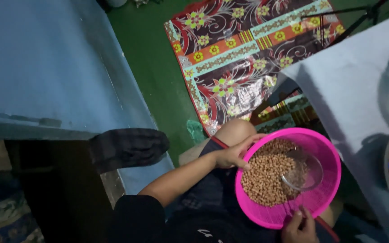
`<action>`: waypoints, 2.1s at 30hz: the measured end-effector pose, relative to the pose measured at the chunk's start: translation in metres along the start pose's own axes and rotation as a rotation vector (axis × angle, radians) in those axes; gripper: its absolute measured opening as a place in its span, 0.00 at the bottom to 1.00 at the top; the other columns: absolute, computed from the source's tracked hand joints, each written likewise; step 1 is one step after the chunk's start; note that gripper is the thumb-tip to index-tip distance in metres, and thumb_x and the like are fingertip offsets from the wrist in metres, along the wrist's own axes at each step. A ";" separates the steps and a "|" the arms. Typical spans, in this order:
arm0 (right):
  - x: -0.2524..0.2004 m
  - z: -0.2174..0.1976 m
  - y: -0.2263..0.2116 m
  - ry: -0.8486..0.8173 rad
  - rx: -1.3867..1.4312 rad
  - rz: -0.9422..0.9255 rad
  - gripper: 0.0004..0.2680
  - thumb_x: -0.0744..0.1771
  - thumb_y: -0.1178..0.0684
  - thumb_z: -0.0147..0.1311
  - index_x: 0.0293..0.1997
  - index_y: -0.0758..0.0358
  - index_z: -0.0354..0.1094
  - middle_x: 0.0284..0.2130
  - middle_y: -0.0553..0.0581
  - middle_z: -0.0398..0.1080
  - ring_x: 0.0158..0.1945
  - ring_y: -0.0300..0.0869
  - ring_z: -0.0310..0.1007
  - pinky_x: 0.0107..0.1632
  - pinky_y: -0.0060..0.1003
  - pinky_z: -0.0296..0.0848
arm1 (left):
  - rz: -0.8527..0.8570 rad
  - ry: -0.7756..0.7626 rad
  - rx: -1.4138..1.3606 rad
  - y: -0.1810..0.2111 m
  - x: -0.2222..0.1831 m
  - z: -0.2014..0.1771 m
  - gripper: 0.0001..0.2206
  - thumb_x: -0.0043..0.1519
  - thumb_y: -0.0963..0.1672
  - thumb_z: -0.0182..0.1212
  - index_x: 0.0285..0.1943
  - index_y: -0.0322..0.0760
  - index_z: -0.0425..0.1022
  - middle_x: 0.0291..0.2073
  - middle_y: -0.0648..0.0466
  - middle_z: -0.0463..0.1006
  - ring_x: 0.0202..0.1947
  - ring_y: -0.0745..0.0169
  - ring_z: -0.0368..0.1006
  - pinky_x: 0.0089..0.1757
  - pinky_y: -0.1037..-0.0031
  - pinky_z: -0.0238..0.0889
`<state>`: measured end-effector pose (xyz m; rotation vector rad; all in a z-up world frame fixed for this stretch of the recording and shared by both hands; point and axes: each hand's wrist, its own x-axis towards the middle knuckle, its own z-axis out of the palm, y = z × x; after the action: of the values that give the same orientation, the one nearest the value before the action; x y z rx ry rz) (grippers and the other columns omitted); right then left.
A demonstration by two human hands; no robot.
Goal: Sifting beans using a small hand-held strainer inside a large plastic bowl to remove debris or smaller particles.
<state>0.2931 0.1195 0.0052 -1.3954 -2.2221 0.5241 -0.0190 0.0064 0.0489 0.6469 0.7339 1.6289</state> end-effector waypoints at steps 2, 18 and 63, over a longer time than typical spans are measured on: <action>0.006 0.004 -0.008 -0.049 0.116 0.098 0.11 0.74 0.52 0.52 0.58 0.65 0.77 0.38 0.64 0.77 0.42 0.50 0.77 0.45 0.41 0.73 | 0.001 0.008 -0.018 -0.001 0.004 -0.003 0.51 0.51 0.47 0.73 0.80 0.47 0.38 0.74 0.45 0.50 0.71 0.46 0.55 0.64 0.50 0.56; 0.022 0.023 0.001 0.003 0.068 0.203 0.09 0.70 0.45 0.57 0.52 0.51 0.79 0.32 0.50 0.78 0.37 0.39 0.77 0.43 0.35 0.71 | 0.013 0.058 -0.105 -0.017 0.028 -0.024 0.54 0.49 0.47 0.77 0.80 0.41 0.37 0.73 0.42 0.54 0.71 0.50 0.55 0.67 0.58 0.49; 0.032 -0.048 -0.037 0.177 -0.475 -0.163 0.11 0.70 0.52 0.50 0.59 0.48 0.74 0.29 0.55 0.76 0.26 0.54 0.79 0.32 0.48 0.78 | 0.068 0.290 -0.121 -0.090 0.121 -0.064 0.18 0.64 0.48 0.60 0.62 0.41 0.71 0.54 0.40 0.75 0.56 0.41 0.71 0.60 0.52 0.59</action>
<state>0.2809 0.1371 0.0700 -1.3930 -2.3749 -0.1936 -0.0304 0.1292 -0.0580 0.3548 0.8208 1.8372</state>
